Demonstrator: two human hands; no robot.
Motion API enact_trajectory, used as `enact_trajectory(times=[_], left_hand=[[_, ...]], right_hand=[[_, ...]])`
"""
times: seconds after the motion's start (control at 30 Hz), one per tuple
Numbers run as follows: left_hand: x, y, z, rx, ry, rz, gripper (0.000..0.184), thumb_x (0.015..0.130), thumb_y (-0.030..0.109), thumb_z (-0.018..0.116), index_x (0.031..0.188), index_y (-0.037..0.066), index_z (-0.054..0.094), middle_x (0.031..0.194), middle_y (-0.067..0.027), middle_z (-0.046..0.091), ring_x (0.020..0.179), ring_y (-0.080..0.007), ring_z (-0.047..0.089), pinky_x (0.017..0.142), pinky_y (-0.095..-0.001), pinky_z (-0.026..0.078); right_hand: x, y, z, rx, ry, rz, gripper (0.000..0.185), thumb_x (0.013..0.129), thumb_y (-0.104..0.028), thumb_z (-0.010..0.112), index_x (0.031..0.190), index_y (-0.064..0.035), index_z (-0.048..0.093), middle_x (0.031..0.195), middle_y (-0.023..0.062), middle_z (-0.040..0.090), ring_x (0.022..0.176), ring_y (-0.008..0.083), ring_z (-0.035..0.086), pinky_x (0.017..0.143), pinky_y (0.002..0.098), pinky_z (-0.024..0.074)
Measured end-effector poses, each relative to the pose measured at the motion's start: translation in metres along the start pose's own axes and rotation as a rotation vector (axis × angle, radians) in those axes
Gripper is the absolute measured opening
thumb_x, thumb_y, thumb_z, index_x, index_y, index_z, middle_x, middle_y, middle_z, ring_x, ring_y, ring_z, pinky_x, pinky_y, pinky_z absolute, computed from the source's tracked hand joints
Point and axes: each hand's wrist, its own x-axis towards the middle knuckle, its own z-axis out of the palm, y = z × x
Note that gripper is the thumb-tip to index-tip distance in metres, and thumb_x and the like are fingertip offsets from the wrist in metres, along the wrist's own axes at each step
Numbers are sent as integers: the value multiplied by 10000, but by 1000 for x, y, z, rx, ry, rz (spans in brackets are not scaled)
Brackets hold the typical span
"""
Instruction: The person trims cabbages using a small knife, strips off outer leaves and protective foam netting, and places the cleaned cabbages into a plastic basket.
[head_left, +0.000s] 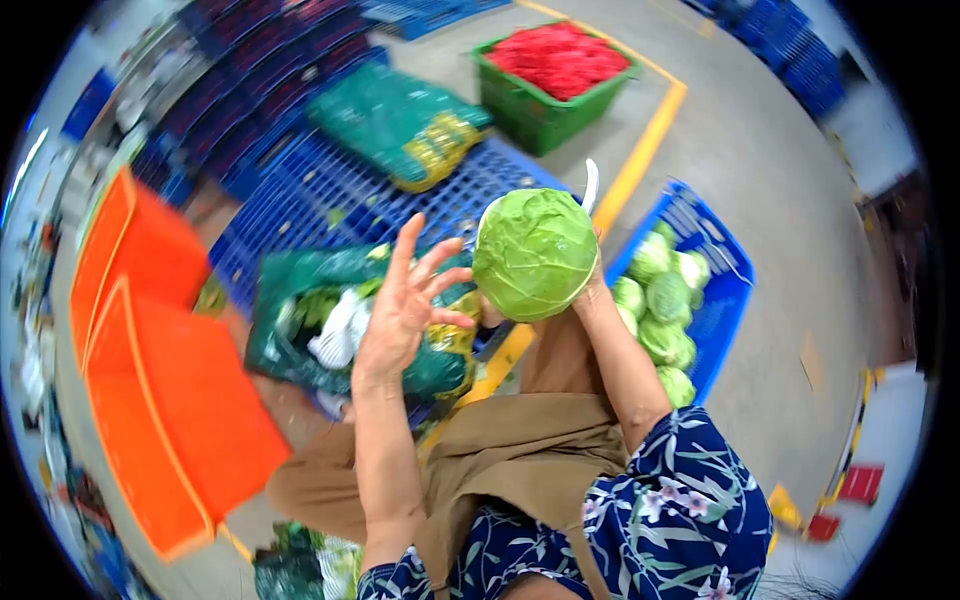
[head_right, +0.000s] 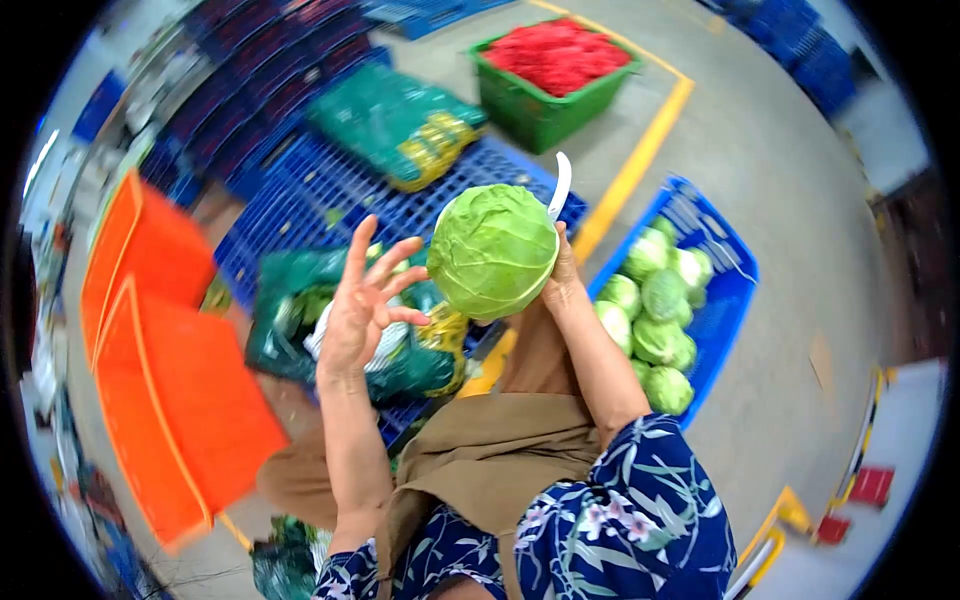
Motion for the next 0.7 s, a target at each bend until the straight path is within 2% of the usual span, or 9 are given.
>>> enact_trajectory(times=[0.07, 0.23, 0.3, 0.47, 0.5, 0.53, 0.6, 0.67, 0.7], left_hand=[[10, -9, 18, 30, 7, 5, 862, 838, 402, 671, 1473, 98, 174, 1360, -234, 414, 1127, -331, 542, 720, -401, 588], [-11, -46, -13, 88, 256, -176, 623, 935, 348, 551, 1410, 30, 305, 1249, -215, 518, 1062, -294, 588, 737, -384, 570], [-31, -61, -44, 48, 392, -233, 587, 935, 350, 553, 1391, 46, 344, 1231, -203, 531, 1046, -273, 590, 755, -374, 548], [-78, -82, -112, 62, 631, -355, 573, 930, 365, 555, 1382, 67, 365, 1188, -188, 547, 1029, -266, 581, 804, -386, 517], [-84, -86, -123, 70, 687, -377, 573, 924, 372, 562, 1372, 67, 376, 1189, -183, 544, 1033, -265, 575, 817, -396, 513], [-101, -86, -138, 80, 784, -380, 573, 918, 380, 568, 1363, 67, 387, 1190, -179, 542, 1037, -263, 568, 831, -407, 508], [-113, -98, -166, 31, 850, -386, 551, 902, 364, 597, 1325, 56, 426, 1176, -180, 549, 1044, -280, 568, 857, -419, 503], [-121, -105, -183, -13, 939, -349, 451, 887, 289, 632, 1231, 45, 471, 1043, -153, 594, 947, -282, 612, 783, -426, 539], [-128, -104, -190, -35, 976, -349, 431, 886, 285, 633, 1210, 42, 487, 1004, -136, 606, 897, -261, 623, 744, -404, 551]], right_hand=[[-25, -29, -14, 41, 97, -187, 703, 734, -466, 750, 1283, -94, 517, 1241, 112, 579, 1133, 274, 556, 983, 441, 454], [-144, -61, -12, -781, 630, -782, 612, 800, -464, 690, 1265, -99, 529, 1223, 108, 588, 1131, 271, 556, 976, 441, 455], [-189, -79, -105, 247, 485, -691, 559, 848, -466, 624, 1268, -113, 521, 1238, 92, 576, 1140, 268, 546, 974, 442, 453], [-290, -82, -195, 51, 991, -816, 712, 727, -640, 657, 1258, -185, 523, 1288, 43, 543, 1163, 291, 508, 924, 510, 449], [-302, -85, -210, 73, 1075, -840, 679, 747, -608, 656, 1268, -196, 514, 1286, 35, 545, 1162, 303, 505, 917, 522, 447], [-317, -84, -220, 140, 939, -840, 595, 797, -510, 644, 1266, -168, 513, 1283, 68, 544, 1147, 311, 511, 910, 528, 455], [-328, -81, -209, 4, 936, -767, 533, 844, -398, 607, 1264, -90, 495, 1274, 153, 531, 1136, 342, 511, 941, 570, 442], [-340, -86, -227, 177, 1057, -640, 680, 863, -477, 575, 1375, -78, 370, 1369, 172, 434, 1207, 413, 429, 927, 605, 448], [-357, -92, -259, 2, 1036, -499, 701, 871, -496, 560, 1379, -56, 360, 1365, 175, 435, 1167, 417, 461, 929, 572, 462]])
